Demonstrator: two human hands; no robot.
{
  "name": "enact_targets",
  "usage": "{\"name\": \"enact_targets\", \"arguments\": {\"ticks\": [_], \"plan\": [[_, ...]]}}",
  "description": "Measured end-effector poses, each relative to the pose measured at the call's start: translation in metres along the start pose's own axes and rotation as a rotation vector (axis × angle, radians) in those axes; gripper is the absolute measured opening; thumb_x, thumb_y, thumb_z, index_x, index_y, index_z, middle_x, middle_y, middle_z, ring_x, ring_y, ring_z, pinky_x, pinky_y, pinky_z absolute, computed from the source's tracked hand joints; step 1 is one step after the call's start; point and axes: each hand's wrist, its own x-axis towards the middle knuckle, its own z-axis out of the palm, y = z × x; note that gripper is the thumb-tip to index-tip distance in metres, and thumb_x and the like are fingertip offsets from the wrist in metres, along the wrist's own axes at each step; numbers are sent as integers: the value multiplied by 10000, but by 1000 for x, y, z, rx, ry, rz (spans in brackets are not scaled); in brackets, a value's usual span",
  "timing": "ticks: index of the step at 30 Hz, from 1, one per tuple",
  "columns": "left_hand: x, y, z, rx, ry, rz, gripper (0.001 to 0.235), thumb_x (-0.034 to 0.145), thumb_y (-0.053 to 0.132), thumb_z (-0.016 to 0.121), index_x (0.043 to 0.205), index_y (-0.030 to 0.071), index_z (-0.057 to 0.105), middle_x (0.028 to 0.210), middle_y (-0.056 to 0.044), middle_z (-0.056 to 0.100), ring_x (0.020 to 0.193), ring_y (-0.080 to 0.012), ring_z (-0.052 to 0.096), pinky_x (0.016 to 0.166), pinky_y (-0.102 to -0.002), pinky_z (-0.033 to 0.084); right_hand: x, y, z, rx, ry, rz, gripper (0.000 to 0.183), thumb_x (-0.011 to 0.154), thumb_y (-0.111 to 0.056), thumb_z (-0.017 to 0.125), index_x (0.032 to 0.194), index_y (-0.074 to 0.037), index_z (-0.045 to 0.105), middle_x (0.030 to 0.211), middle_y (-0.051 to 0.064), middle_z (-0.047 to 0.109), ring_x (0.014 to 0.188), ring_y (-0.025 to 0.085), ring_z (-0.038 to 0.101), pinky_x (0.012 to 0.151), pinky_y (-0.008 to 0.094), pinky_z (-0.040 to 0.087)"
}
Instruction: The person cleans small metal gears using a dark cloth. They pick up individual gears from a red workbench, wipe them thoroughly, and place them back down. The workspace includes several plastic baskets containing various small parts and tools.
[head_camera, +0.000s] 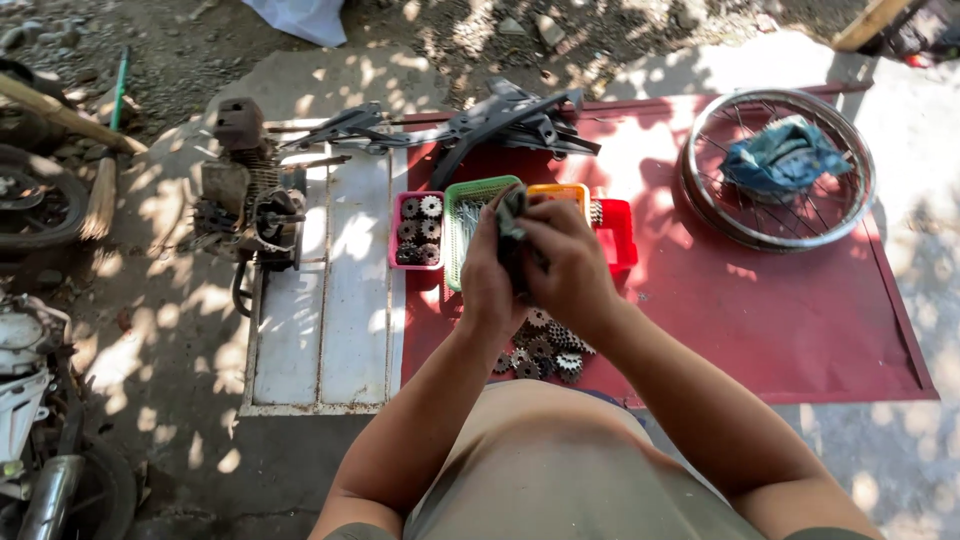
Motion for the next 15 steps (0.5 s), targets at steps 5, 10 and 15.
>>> {"name": "enact_targets", "arguments": {"ticks": [5,10,15], "plan": [[-9,44,1,-53,238,61,342,1069,334,546,1143,43,710,1042,-201,750,930,-272,734,938,-402,573,19,-3,42,29,-55,-143,254,802,-33,719,1049,-49,777,1072,145,658,1050,390,668,915,449,564],[-30,84,-51,-150,180,249,423,1097,373,447,1277,47,649,1214,-187,710,1051,-257,707,959,-349,569,25,-61,78,151,-174,-398,151,784,7,692,915,-17,765,1041,176,643,975,397,669,856,438,573],[-72,111,-60,-188,276,368,504,1089,434,486,1375,36,604,1312,-241,656,1126,-322,662,1003,-447,532,37,-107,100,242,-281,-454,236,840,27,708,1070,-25,725,1033,138,611,953,370,671,780,428,597]]}}
